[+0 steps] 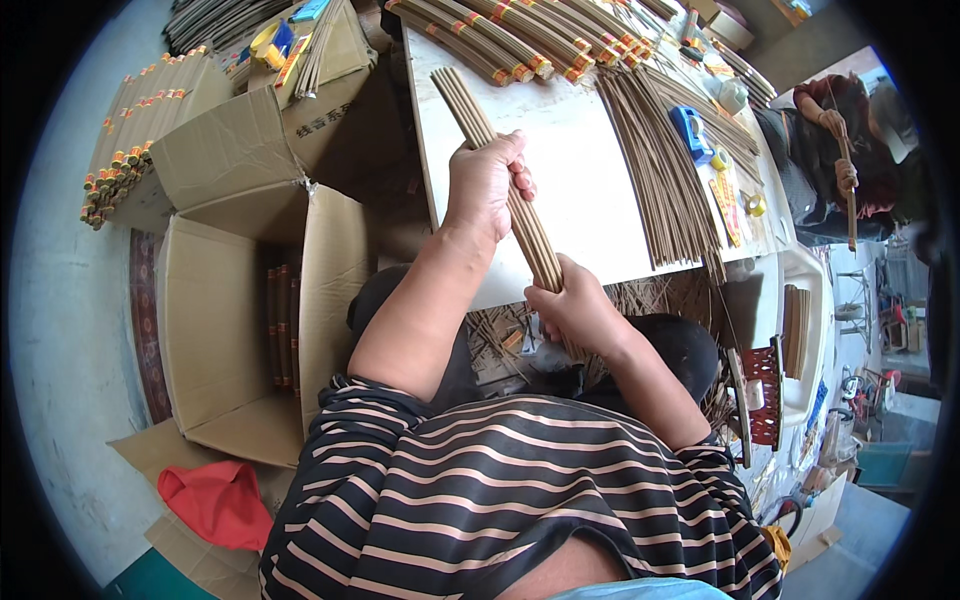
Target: The person gathers thin wooden sticks from a table, aligns them into a bundle, and secures the bundle with a small orange paper band. The person then places the finished bundle into a nearby cardboard box.
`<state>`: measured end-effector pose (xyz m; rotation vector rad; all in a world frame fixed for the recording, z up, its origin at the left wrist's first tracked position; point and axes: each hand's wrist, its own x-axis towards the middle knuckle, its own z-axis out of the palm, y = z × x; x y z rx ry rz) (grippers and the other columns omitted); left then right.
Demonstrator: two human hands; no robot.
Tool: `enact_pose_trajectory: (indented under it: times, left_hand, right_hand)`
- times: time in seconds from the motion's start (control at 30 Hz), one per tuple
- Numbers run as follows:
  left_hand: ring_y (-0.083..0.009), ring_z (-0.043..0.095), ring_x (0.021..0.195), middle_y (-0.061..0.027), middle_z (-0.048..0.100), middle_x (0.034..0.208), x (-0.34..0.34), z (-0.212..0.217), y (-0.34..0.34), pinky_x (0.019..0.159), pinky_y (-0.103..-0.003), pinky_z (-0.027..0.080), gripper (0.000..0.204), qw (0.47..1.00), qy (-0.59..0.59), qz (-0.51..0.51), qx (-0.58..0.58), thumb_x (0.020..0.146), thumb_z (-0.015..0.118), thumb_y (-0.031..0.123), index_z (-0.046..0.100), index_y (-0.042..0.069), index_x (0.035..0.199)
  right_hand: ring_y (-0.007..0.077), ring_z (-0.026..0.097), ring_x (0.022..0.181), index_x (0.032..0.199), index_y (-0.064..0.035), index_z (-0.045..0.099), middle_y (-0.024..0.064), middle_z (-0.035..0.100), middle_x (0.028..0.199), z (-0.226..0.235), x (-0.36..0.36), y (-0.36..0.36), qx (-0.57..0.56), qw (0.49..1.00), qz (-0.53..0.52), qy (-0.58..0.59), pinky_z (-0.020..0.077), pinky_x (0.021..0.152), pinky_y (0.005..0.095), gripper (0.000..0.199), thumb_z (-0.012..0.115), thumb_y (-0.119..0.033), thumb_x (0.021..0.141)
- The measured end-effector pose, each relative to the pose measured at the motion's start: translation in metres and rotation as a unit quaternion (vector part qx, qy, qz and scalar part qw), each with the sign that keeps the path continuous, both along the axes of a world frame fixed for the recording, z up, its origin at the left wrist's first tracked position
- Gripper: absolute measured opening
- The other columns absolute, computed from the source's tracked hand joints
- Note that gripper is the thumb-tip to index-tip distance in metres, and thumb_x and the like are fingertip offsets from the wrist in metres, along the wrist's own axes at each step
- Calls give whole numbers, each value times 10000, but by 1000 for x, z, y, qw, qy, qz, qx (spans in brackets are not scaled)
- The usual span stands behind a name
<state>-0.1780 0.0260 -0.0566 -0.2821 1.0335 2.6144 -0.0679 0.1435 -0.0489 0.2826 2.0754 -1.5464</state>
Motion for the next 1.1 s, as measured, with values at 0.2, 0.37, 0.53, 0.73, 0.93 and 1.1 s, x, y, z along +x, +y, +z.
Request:
enact_pose_trajectory:
  times: [0.2, 0.37, 0.53, 0.73, 0.93, 1.1]
  left_hand:
    - [-98, 448, 466, 13, 463, 579, -1, -9, -4, 451, -241, 399, 229, 976, 16, -105, 190, 854, 611, 181, 471, 93, 695]
    - [-96, 421, 446, 21, 428, 532, 2, -14, 2, 436, -238, 375, 277, 970, 24, -145, 195, 872, 587, 221, 447, 126, 652]
    - [-103, 408, 433, 23, 401, 514, -5, -9, -6, 429, -258, 360, 296, 987, 29, -100, 125, 869, 584, 201, 423, 128, 632]
    - [-81, 410, 439, 24, 434, 526, -5, -9, -8, 430, -226, 368, 267, 961, 65, -141, 231, 877, 569, 192, 459, 118, 645]
    - [-92, 400, 439, 21, 416, 525, 0, -4, 2, 432, -243, 368, 273, 997, -24, -50, 51, 873, 573, 187, 439, 122, 644]
    - [-89, 399, 441, 22, 411, 514, -1, -4, -6, 426, -236, 357, 333, 976, 35, -104, 189, 876, 583, 208, 431, 134, 589]
  right_hand:
    - [113, 486, 401, 811, -16, 477, 33, 497, 557, 8, 1, 6, -245, 963, -8, -115, 413, 363, 234, 94, 559, -61, 818]
    - [99, 476, 391, 764, -36, 461, 19, 481, 542, 9, 0, 9, -332, 933, -36, -131, 413, 354, 231, 115, 564, -47, 815]
    - [106, 458, 367, 806, -30, 472, 21, 494, 549, 12, 2, -1, -49, 999, -4, -3, 404, 341, 235, 111, 581, -45, 817]
    - [102, 449, 357, 808, -27, 462, 12, 475, 524, 8, 3, 10, -360, 920, -16, -156, 382, 328, 223, 120, 580, -35, 827]
    - [93, 436, 365, 829, -40, 434, 4, 461, 514, 12, 2, -1, -17, 999, 3, -46, 356, 333, 233, 168, 593, -94, 831]
    - [91, 441, 356, 852, -21, 444, 8, 473, 525, 9, 3, 12, -339, 930, 3, -143, 355, 327, 217, 143, 581, -52, 826]
